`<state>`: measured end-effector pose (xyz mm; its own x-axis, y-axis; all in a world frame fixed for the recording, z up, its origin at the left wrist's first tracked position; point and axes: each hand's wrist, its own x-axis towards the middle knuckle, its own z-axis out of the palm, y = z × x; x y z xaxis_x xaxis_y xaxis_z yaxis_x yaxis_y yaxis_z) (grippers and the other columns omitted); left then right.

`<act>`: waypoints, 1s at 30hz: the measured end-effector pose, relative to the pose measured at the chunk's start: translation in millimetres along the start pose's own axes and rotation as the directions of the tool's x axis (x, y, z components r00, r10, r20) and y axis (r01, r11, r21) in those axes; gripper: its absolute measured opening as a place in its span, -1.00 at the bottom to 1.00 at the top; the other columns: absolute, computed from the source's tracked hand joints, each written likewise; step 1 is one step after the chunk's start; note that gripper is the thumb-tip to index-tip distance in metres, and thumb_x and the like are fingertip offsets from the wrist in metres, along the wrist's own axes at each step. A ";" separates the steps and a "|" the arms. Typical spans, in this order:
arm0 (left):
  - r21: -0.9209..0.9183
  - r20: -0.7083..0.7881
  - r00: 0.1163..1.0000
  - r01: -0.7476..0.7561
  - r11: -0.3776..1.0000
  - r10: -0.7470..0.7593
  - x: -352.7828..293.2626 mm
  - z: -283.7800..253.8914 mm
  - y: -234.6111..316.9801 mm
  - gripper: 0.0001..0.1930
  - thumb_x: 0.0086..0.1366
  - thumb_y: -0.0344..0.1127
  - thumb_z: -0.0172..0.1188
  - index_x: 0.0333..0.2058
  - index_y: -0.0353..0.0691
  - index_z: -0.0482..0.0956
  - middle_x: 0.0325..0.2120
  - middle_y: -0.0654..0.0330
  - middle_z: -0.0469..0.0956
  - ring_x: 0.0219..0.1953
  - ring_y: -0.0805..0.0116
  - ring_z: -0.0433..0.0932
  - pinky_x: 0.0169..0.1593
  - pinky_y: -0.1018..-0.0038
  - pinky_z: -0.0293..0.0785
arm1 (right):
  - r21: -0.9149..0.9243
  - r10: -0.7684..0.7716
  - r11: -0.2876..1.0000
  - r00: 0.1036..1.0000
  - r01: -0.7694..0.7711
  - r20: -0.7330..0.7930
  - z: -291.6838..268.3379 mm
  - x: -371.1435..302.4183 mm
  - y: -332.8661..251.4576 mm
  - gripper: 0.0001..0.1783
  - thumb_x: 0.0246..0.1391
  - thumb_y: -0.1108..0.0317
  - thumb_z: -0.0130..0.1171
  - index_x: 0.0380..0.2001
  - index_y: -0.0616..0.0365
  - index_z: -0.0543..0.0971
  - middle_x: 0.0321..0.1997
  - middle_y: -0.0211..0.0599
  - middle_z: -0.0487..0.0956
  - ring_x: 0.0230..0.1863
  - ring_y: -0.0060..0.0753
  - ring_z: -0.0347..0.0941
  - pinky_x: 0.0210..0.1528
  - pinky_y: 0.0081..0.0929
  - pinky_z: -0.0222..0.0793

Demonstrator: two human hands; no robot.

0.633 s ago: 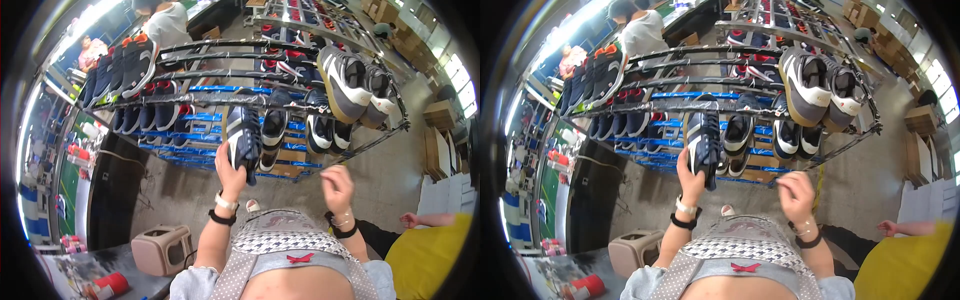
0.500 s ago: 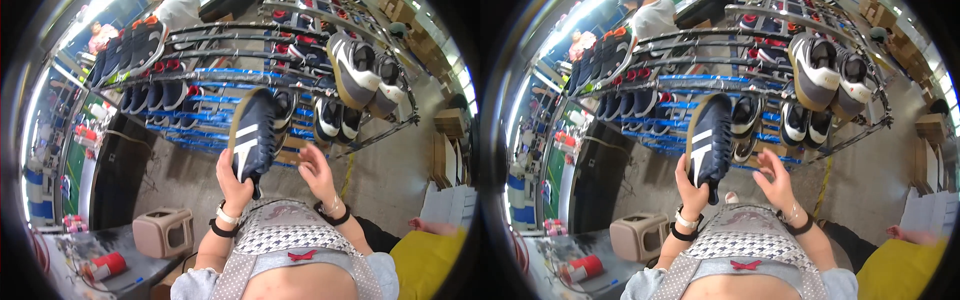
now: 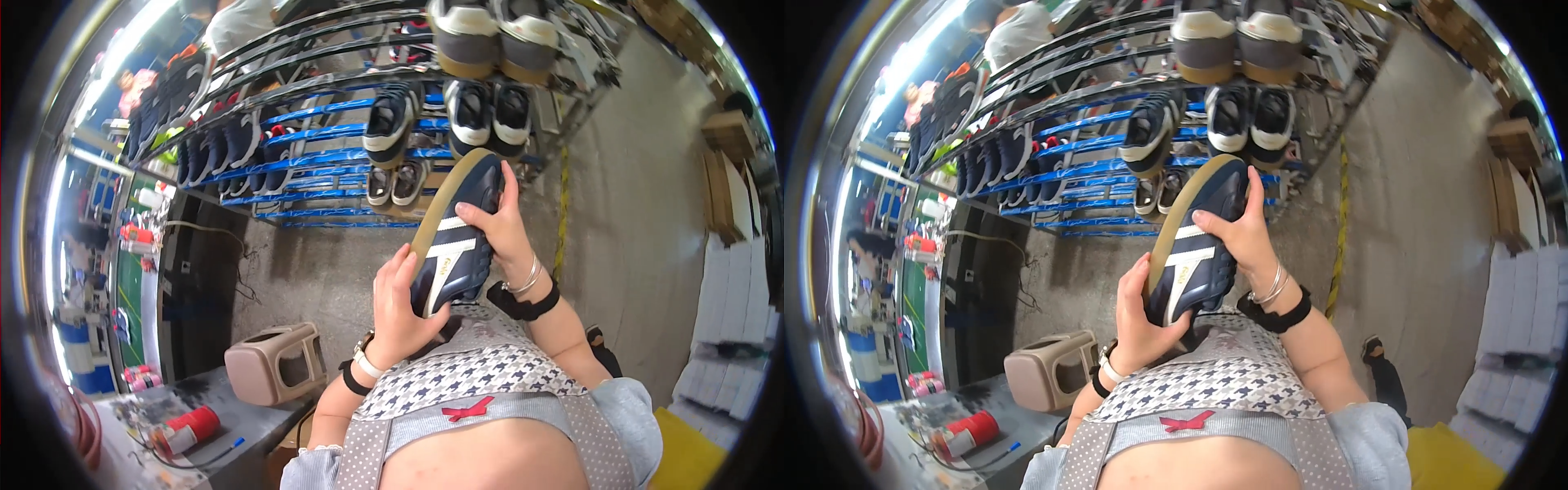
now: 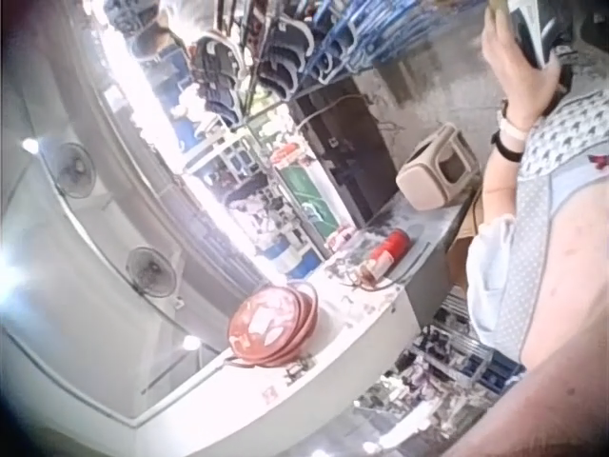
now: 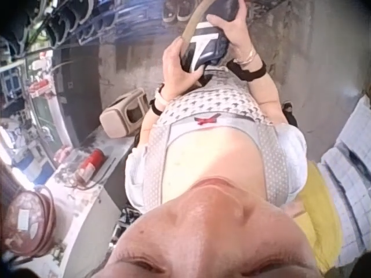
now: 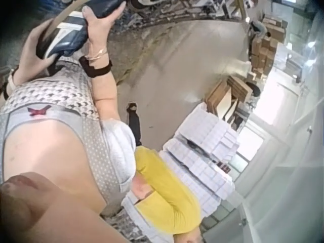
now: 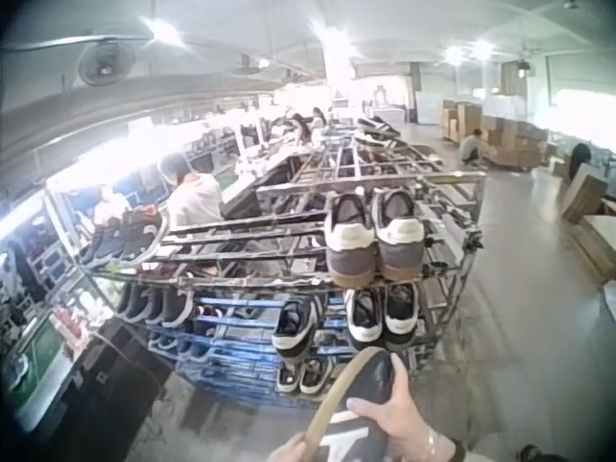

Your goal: Inspecting and sorting various sneakers on a mobile rack in a factory setting.

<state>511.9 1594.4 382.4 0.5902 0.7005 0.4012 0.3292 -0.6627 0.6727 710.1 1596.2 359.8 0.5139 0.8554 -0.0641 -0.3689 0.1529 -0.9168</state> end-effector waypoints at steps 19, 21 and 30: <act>-0.555 0.753 0.637 0.482 0.678 0.164 57.2 20.8 -31.0 -0.15 0.01 -0.30 0.31 0.21 -0.25 -0.02 0.08 0.13 0.24 0.10 0.39 0.22 0.13 0.48 0.13 | -0.125 -0.212 0.976 0.914 0.179 -0.345 -26.3 -68.0 -33.3 0.07 -0.21 0.46 0.25 0.22 0.32 -0.26 0.16 -0.08 0.15 0.14 -0.34 0.16 0.15 -0.45 0.12; -0.550 0.740 0.644 0.412 0.726 0.195 58.4 16.5 -28.3 -0.14 0.00 -0.28 0.32 0.21 -0.25 -0.01 0.06 0.11 0.28 0.08 0.37 0.26 0.11 0.47 0.16 | -0.149 -0.215 0.974 0.913 0.173 -0.347 -22.8 -71.2 -35.7 0.08 -0.22 0.44 0.26 0.22 0.33 -0.26 0.18 -0.08 0.13 0.16 -0.35 0.13 0.17 -0.45 0.09; -0.540 0.718 0.655 0.314 0.781 0.234 56.2 8.5 -32.6 -0.12 -0.02 -0.24 0.33 0.21 -0.21 -0.01 0.01 0.07 0.35 0.03 0.34 0.33 0.08 0.46 0.21 | -0.123 -0.258 0.966 0.894 0.228 -0.367 -13.3 -79.4 -33.8 0.10 -0.23 0.38 0.27 0.23 0.36 -0.26 0.21 -0.08 0.10 0.20 -0.34 0.07 0.22 -0.44 -0.01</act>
<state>540.6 1653.0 377.8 0.9931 0.1138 -0.0266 0.0441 -0.1541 0.9871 692.1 1516.5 390.6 0.8388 0.5433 0.0347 -0.1433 0.2819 -0.9487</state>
